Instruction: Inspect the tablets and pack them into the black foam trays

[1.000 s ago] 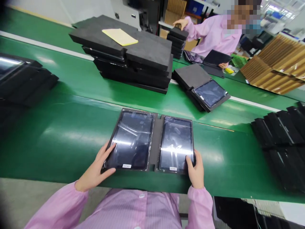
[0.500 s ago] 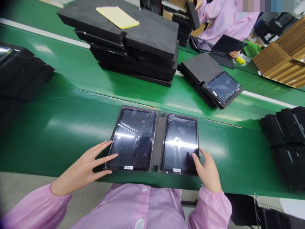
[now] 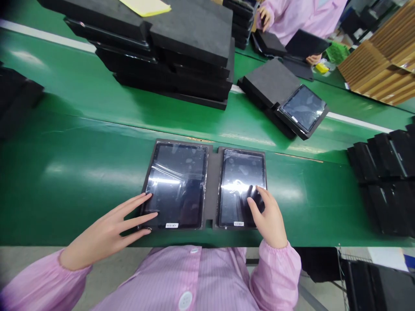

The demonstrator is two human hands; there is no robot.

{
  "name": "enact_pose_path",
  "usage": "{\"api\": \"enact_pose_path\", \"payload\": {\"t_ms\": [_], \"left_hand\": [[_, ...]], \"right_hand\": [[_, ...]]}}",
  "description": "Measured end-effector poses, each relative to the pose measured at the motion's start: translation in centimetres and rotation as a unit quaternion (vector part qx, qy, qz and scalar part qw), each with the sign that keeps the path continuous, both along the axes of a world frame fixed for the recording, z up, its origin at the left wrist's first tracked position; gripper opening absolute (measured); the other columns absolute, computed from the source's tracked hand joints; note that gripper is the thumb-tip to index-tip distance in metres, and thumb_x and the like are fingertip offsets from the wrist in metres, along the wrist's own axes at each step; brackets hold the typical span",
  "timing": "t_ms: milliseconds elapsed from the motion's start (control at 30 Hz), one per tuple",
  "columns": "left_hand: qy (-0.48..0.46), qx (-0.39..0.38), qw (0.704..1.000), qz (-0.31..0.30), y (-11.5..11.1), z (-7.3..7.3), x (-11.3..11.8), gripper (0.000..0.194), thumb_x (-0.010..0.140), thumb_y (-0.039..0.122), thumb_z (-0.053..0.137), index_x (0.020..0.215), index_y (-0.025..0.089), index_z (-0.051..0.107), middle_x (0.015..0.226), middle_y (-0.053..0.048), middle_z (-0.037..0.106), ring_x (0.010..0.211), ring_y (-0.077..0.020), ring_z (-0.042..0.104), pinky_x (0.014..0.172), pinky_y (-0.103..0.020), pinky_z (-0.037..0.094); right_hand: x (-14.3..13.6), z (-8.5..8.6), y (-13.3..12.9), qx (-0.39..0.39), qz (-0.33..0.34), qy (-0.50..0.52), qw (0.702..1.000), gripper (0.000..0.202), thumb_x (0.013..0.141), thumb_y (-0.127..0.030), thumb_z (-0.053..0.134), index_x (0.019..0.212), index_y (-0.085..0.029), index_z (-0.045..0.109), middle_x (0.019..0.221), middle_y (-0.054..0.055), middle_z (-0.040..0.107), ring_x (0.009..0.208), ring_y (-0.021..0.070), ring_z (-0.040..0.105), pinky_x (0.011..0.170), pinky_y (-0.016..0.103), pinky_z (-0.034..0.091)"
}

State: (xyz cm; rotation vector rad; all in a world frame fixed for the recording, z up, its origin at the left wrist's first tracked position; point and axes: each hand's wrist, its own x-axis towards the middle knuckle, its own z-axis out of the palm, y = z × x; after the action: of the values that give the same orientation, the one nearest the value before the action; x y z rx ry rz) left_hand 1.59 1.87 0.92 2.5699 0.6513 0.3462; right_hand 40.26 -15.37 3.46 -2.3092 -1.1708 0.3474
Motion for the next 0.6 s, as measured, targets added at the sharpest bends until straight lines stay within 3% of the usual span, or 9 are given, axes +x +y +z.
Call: {"api": "enact_pose_path", "payload": {"t_ms": [200,333,433,500,600], "left_hand": [[0.001,0.028,1.0,-0.001,-0.1,0.3,0.4,0.028,0.096,0.028,0.054,0.1,0.037,0.08,0.133,-0.002,0.072,0.127,-0.026,0.066,0.113,-0.051,0.049],[-0.061,0.038,0.997,0.03,-0.8,0.5,1.5,0.028,0.097,0.023,0.051,0.091,0.028,0.078,0.102,-0.002,0.082,0.094,-0.0181,0.078,0.093,-0.032,0.06],[-0.101,-0.016,0.977,0.188,-1.9,0.5,2.6,0.021,0.098,0.028,0.05,0.09,0.023,0.069,0.085,-0.001,0.083,0.068,-0.0145,0.075,0.072,-0.024,0.06],[-0.11,-0.088,0.94,0.312,-2.7,0.5,3.1,0.019,0.099,0.032,0.047,0.091,0.023,0.061,0.084,0.0,0.083,0.048,-0.0113,0.064,0.052,-0.021,0.054],[-0.14,-0.161,0.895,0.393,-3.6,0.0,3.0,0.021,0.1,0.038,0.044,0.086,0.025,0.052,0.085,0.0,0.083,0.032,-0.0088,0.041,0.037,-0.023,0.041]], "right_hand": [[-0.2,-0.1,0.0,0.0,0.007,-0.014,1.0,0.052,0.091,-0.061,0.054,0.123,-0.023,0.07,0.126,0.013,0.071,0.119,0.0325,0.066,0.102,0.052,0.053],[-0.7,0.2,0.7,0.024,0.013,-0.016,0.999,0.05,0.09,-0.059,0.055,0.12,-0.022,0.071,0.123,0.014,0.073,0.118,0.0339,0.067,0.102,0.054,0.054],[-1.4,0.6,1.5,0.067,0.023,-0.009,0.997,0.042,0.091,-0.052,0.058,0.118,-0.023,0.072,0.121,0.014,0.074,0.116,0.0338,0.068,0.102,0.055,0.055],[-2.1,0.7,2.0,0.094,0.029,0.024,0.995,0.034,0.092,-0.046,0.061,0.116,-0.025,0.073,0.12,0.013,0.075,0.116,0.0335,0.069,0.103,0.055,0.055],[-3.2,0.4,2.7,0.114,0.045,0.114,0.986,0.029,0.09,-0.039,0.063,0.114,-0.025,0.074,0.119,0.011,0.076,0.116,0.032,0.07,0.105,0.054,0.054]]}}
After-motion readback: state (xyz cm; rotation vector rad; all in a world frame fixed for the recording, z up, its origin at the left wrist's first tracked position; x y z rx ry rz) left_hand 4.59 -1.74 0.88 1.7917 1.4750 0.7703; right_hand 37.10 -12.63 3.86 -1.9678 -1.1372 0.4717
